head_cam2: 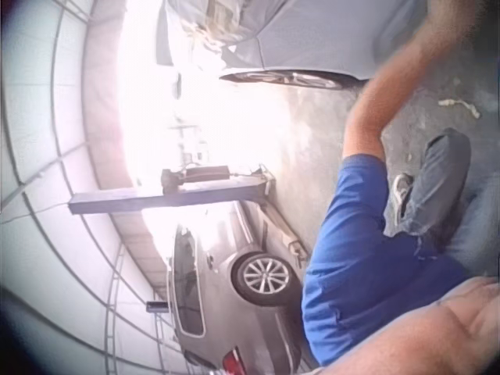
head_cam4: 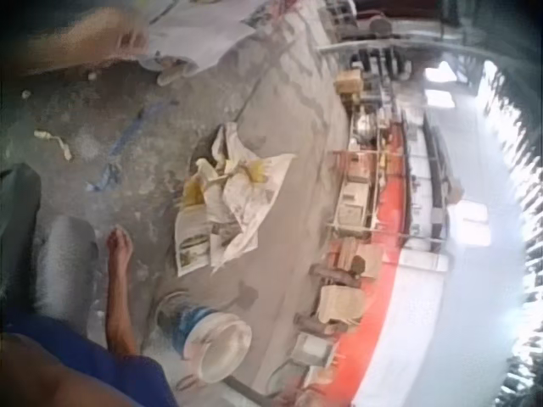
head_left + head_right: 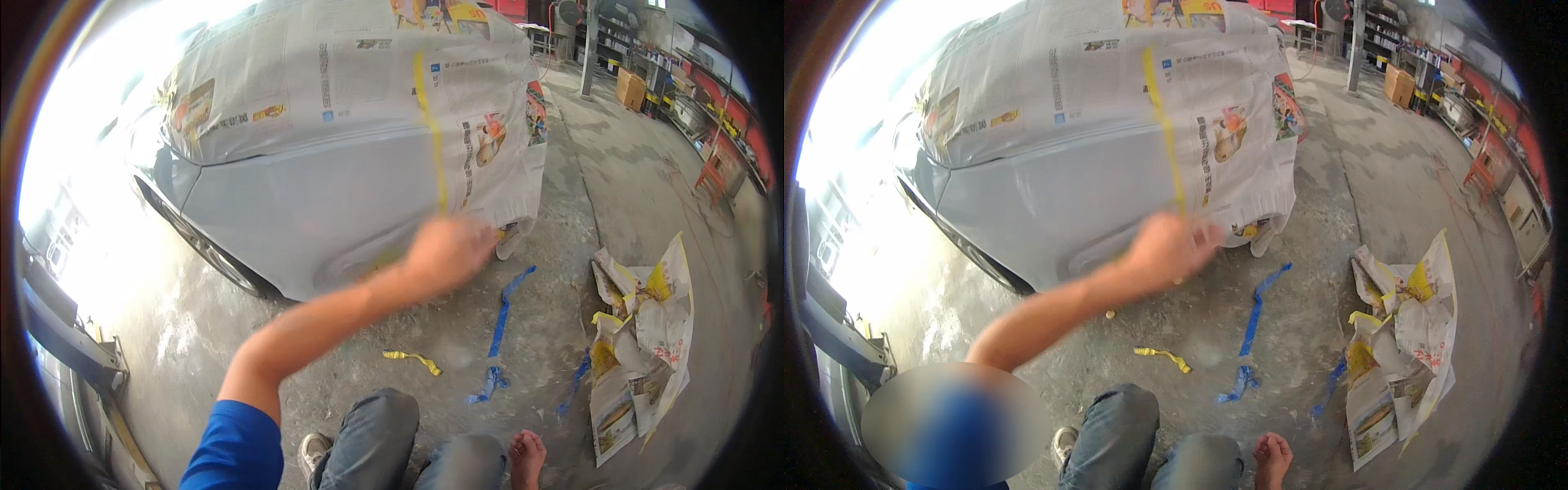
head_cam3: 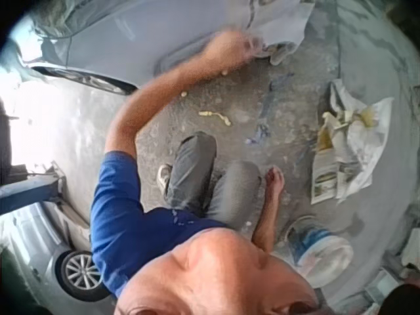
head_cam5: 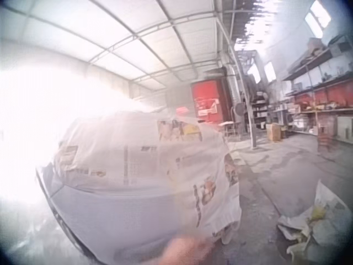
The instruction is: The person removes newspaper and masking tape from the front bumper and hood of a white car in a garage. They peel off the tape and fold the newspaper, gathering the materials into a pile on the floor.
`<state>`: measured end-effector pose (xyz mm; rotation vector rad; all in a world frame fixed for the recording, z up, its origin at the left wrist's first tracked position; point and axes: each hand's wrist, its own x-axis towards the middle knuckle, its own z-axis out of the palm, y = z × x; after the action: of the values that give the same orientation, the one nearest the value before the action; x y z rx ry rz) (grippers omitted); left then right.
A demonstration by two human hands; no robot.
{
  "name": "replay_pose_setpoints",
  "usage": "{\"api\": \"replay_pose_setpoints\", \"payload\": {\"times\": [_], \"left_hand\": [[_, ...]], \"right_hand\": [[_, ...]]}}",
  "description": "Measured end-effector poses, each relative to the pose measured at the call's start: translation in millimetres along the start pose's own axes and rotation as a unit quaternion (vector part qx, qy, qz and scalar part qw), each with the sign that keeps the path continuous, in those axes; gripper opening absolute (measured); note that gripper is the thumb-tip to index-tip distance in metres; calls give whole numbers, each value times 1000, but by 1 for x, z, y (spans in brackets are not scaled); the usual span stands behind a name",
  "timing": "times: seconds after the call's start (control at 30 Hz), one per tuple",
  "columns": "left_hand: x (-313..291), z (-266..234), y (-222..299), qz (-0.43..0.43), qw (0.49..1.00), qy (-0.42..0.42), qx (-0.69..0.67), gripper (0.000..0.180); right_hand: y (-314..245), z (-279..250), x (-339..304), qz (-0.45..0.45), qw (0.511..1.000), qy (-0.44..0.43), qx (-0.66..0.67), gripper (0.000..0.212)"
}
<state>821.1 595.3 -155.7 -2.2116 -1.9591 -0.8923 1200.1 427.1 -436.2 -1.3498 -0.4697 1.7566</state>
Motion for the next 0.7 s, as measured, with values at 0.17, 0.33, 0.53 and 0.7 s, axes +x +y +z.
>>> {"api": "replay_pose_setpoints", "payload": {"times": [0.17,0.33,0.53,0.7], "left_hand": [[127,-124,-35,17,961,210,179,24],[172,-155,-54,8,936,158,315,26],[184,-154,-54,5,922,130,363,21],[188,-157,-49,57,880,98,460,14]], "right_hand": [[15,30,2,-29,999,25,-10,15],[45,26,10,-65,994,1,-85,18],[23,8,-20,-38,994,28,-101,23],[25,-28,-17,-8,999,43,-6,24]]}}
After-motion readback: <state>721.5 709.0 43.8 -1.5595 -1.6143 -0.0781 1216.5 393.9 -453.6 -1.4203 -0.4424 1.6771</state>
